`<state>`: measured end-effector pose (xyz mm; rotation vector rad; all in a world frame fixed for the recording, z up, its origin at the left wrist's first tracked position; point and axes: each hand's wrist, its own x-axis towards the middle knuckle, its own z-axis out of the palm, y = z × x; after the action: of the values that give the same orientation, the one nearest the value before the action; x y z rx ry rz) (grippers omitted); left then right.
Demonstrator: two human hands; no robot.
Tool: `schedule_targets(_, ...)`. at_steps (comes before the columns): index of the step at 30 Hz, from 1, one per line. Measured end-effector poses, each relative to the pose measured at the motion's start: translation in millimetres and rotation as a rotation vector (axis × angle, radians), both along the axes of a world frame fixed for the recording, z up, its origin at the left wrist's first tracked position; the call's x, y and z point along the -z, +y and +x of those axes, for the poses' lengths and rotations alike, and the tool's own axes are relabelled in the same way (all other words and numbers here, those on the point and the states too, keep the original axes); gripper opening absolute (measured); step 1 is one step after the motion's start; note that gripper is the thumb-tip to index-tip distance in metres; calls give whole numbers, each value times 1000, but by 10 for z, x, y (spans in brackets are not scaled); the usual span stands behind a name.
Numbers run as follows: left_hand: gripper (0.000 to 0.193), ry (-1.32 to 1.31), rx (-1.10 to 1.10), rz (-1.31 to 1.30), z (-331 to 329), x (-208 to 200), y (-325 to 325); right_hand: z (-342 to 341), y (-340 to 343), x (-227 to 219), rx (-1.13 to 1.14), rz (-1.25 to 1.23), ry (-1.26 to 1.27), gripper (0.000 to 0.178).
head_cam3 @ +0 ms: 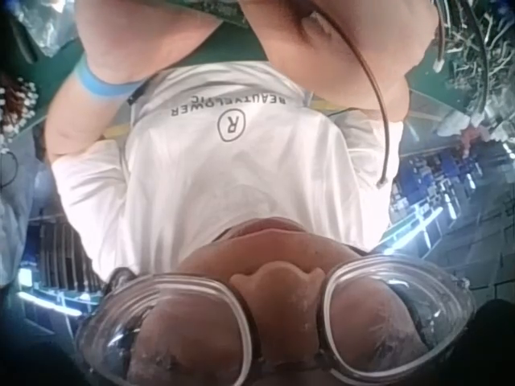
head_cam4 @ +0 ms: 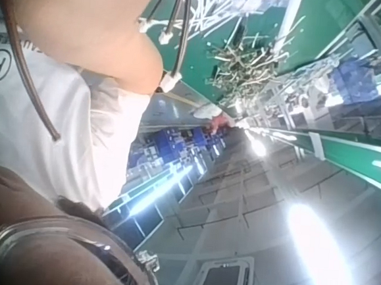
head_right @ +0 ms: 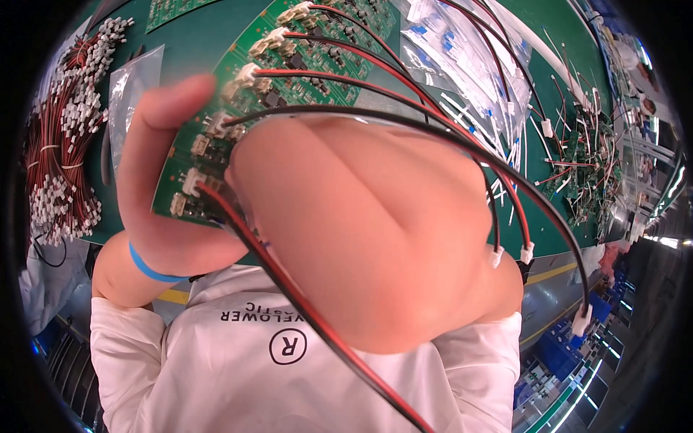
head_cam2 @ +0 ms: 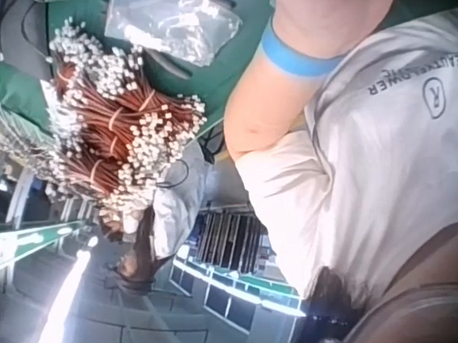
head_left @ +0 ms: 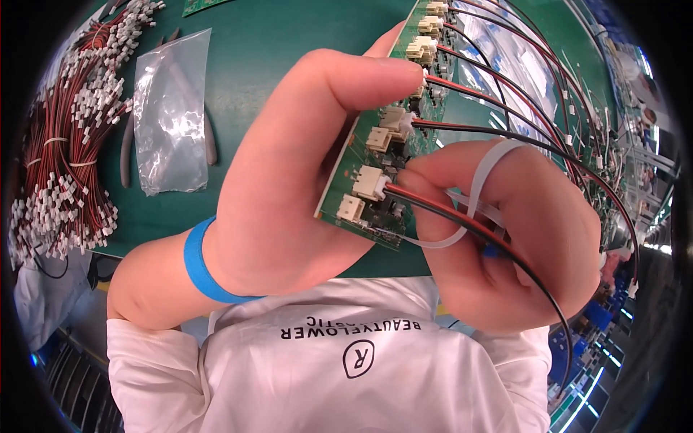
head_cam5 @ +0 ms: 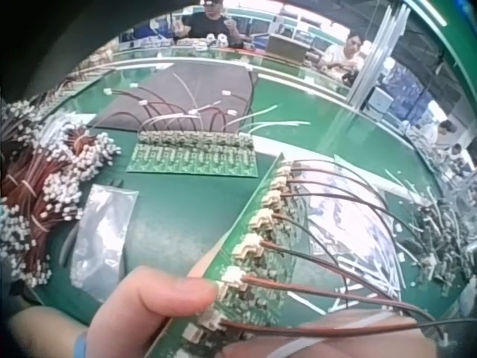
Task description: The person plugs ribbon cables and wire connectors into ports on a circuit board by hand, then sets the circuit board down on the table.
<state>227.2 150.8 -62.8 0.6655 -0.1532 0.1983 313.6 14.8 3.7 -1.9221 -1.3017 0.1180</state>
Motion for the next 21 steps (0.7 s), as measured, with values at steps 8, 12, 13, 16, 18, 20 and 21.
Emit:
schedule_targets(8,42,57,132,-280,56,-19,-64,-26,-20,38,-16,-54,44,18)
schedule_targets(12,42,79,211,-421,85,-56,-103,-11,-12,58,-17,9,99,13)
schedule_targets(13,42,88,225,-455,81,-50,-96,-3,-9,85,-36,24,105,12)
schedule_targets(16,42,112,273,-562,97,-53,-91,16,-22,103,-68,20,120,11)
schedule_targets(18,42,115,281,-573,120,-91,-113,22,-34,104,-80,2,127,11)
schedule_targets(20,43,117,292,-584,133,-101,-115,21,-50,110,-92,-21,156,10)
schedule_targets(21,44,138,312,-617,142,-93,-101,27,-48,123,-90,-19,156,10)
